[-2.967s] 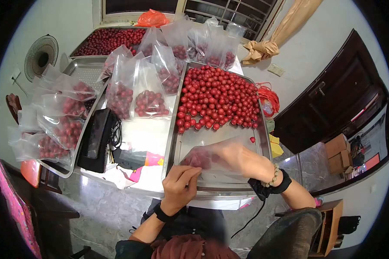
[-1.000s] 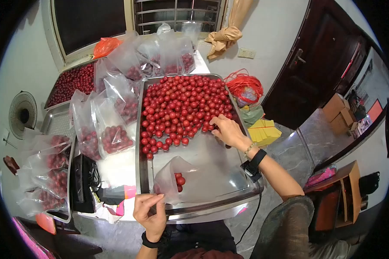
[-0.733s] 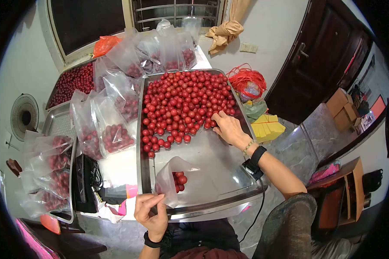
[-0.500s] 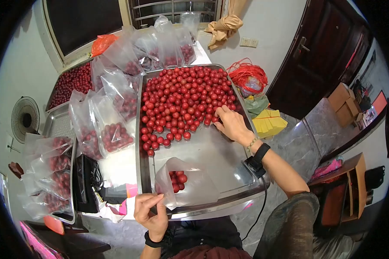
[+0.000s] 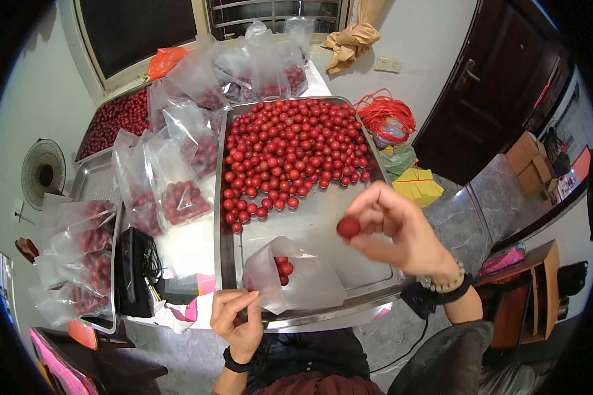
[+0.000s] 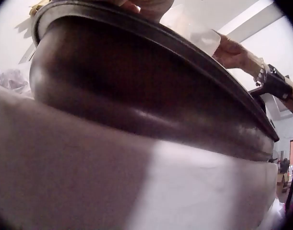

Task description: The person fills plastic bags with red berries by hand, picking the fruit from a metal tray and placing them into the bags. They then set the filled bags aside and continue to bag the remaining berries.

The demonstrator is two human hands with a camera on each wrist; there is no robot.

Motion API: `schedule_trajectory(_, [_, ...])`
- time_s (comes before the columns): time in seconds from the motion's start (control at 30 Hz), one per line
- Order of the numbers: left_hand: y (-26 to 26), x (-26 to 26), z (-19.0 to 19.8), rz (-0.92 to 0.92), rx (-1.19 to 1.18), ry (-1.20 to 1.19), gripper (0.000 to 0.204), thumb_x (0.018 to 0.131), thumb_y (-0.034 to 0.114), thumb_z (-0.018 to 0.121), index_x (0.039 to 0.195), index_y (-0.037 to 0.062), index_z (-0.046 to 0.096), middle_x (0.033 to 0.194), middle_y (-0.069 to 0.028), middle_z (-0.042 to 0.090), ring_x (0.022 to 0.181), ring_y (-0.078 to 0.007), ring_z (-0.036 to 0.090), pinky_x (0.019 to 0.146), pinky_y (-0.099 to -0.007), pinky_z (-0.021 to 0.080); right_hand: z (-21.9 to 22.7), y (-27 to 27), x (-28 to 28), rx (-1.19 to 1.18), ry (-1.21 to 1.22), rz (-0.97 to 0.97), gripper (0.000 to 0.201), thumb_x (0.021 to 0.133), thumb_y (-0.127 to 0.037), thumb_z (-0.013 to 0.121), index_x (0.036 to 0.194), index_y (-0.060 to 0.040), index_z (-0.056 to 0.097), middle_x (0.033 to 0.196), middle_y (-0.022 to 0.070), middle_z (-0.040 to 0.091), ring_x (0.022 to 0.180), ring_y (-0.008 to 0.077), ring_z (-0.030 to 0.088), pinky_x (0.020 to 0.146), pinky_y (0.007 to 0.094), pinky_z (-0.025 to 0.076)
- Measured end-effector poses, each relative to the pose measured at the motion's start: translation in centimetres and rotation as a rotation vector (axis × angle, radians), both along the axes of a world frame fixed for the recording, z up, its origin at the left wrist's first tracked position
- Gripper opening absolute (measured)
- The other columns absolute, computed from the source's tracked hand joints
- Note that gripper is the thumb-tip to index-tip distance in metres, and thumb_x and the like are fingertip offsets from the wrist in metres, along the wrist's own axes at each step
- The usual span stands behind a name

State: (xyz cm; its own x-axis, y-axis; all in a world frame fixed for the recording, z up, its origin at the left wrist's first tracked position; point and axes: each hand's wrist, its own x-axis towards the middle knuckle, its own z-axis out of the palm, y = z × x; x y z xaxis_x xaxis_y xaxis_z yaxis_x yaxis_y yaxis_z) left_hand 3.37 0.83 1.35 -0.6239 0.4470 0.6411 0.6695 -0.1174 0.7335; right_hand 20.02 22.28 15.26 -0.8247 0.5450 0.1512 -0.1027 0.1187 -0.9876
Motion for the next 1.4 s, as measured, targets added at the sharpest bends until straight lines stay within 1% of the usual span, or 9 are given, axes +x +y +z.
schedule_trajectory(0.17, [0.0, 0.0, -0.1, -0.013, 0.024, 0.001, 0.018, 0.074, -0.003, 0.078, 0.089, 0.0059, 0.074, 0.082, -0.0068, 0.063, 0.074, -0.0203, 0.061, 0.062, -0.0284, 0.047, 3.3, -4.0, -0.3, 0.173, -0.143, 0.195, 0.030, 0.089, 0.001, 0.068, 0.117, -0.0005, 0.060, 0.103, 0.0065, 0.064, 0.085, 0.0133, 0.065, 0.076, 0.0280, 0.055])
schedule_trajectory(0.23, [0.0, 0.0, -0.1, -0.013, 0.037, 0.000, 0.019, 0.073, -0.004, 0.078, 0.089, 0.0064, 0.074, 0.082, -0.0065, 0.063, 0.074, -0.0205, 0.061, 0.062, -0.0290, 0.047, 3.5, -4.8, -1.0, 0.410, -0.166, 0.233, 0.030, 0.089, -0.003, 0.069, 0.117, 0.0003, 0.059, 0.101, 0.0117, 0.062, 0.085, 0.0227, 0.067, 0.075, 0.0318, 0.055])
schedule_trajectory(0.27, [0.0, 0.0, -0.2, -0.017, 0.027, 0.015, 0.020, 0.073, -0.004, 0.078, 0.089, 0.0069, 0.075, 0.081, -0.0063, 0.063, 0.073, -0.0208, 0.061, 0.063, -0.0295, 0.048, 3.3, -5.1, -1.2, 0.555, -0.175, 0.222, 0.032, 0.089, -0.004, 0.068, 0.117, 0.0025, 0.056, 0.101, 0.0160, 0.060, 0.084, 0.0342, 0.065, 0.072, 0.0370, 0.054])
schedule_trajectory(0.37, [-0.1, 0.1, 0.2, -0.009, 0.009, 0.014, 0.023, 0.071, -0.005, 0.079, 0.089, 0.0085, 0.075, 0.080, -0.0051, 0.063, 0.072, -0.0217, 0.061, 0.063, -0.0310, 0.048, 2.5, -5.7, -2.0, 0.753, -0.188, 0.265, 0.032, 0.086, -0.002, 0.067, 0.113, 0.0055, 0.052, 0.098, 0.0193, 0.058, 0.082, 0.0404, 0.061, 0.068, 0.0425, 0.051])
schedule_trajectory(0.7, [0.1, -0.1, 0.6, -0.067, 0.048, 0.206, 0.029, 0.065, -0.007, 0.081, 0.089, 0.0079, 0.076, 0.075, -0.0029, 0.063, 0.067, -0.0203, 0.060, 0.058, -0.0289, 0.047, -3.4, -3.7, -3.6, 1.129, -0.245, 0.446, 0.038, 0.068, 0.003, 0.065, 0.103, 0.0083, 0.051, 0.090, 0.0227, 0.055, 0.075, 0.0426, 0.057, 0.064, 0.0487, 0.047])
schedule_trajectory(0.97, [0.0, -0.2, 1.1, -0.080, 0.057, 0.104, 0.025, 0.067, -0.010, 0.075, 0.087, 0.0057, 0.076, 0.072, -0.0046, 0.063, 0.064, -0.0212, 0.059, 0.058, -0.0299, 0.046, -4.3, -3.4, -5.5, 1.378, -0.290, 0.375, 0.014, 0.087, -0.008, 0.061, 0.098, 0.0006, 0.060, 0.098, 0.0231, 0.065, 0.087, 0.0394, 0.064, 0.071, 0.0450, 0.051])
schedule_trajectory(1.07, [0.0, -0.3, 1.3, -0.062, 0.066, 0.063, 0.024, 0.069, -0.009, 0.075, 0.088, 0.0052, 0.076, 0.070, -0.0052, 0.062, 0.064, -0.0213, 0.058, 0.058, -0.0297, 0.045, -7.5, -2.2, -5.9, 1.349, -0.319, 0.299, 0.013, 0.083, -0.007, 0.063, 0.093, -0.0005, 0.059, 0.088, 0.0204, 0.064, 0.082, 0.0395, 0.062, 0.067, 0.0449, 0.050])
schedule_trajectory(1.17, [0.2, -0.4, 0.8, -0.040, 0.081, 0.046, 0.029, 0.066, -0.008, 0.078, 0.090, 0.0092, 0.077, 0.072, -0.0025, 0.062, 0.065, -0.0201, 0.058, 0.057, -0.0294, 0.045, -3.6, -3.6, -7.3, 1.105, -0.510, 0.357, 0.017, 0.078, -0.004, 0.064, 0.094, -0.0017, 0.059, 0.081, 0.0172, 0.063, 0.079, 0.0398, 0.061, 0.064, 0.0444, 0.049])
schedule_trajectory(1.4, [0.3, -0.6, 1.3, -0.028, 0.074, 0.043, 0.025, 0.069, -0.005, 0.080, 0.090, 0.0092, 0.078, 0.073, -0.0035, 0.063, 0.065, -0.0208, 0.058, 0.057, -0.0300, 0.045, -2.4, -3.5, -7.2, 1.119, -0.484, 0.400, 0.030, 0.069, 0.005, 0.061, 0.098, -0.0017, 0.060, 0.083, 0.0171, 0.065, 0.078, 0.0407, 0.061, 0.066, 0.0454, 0.049])
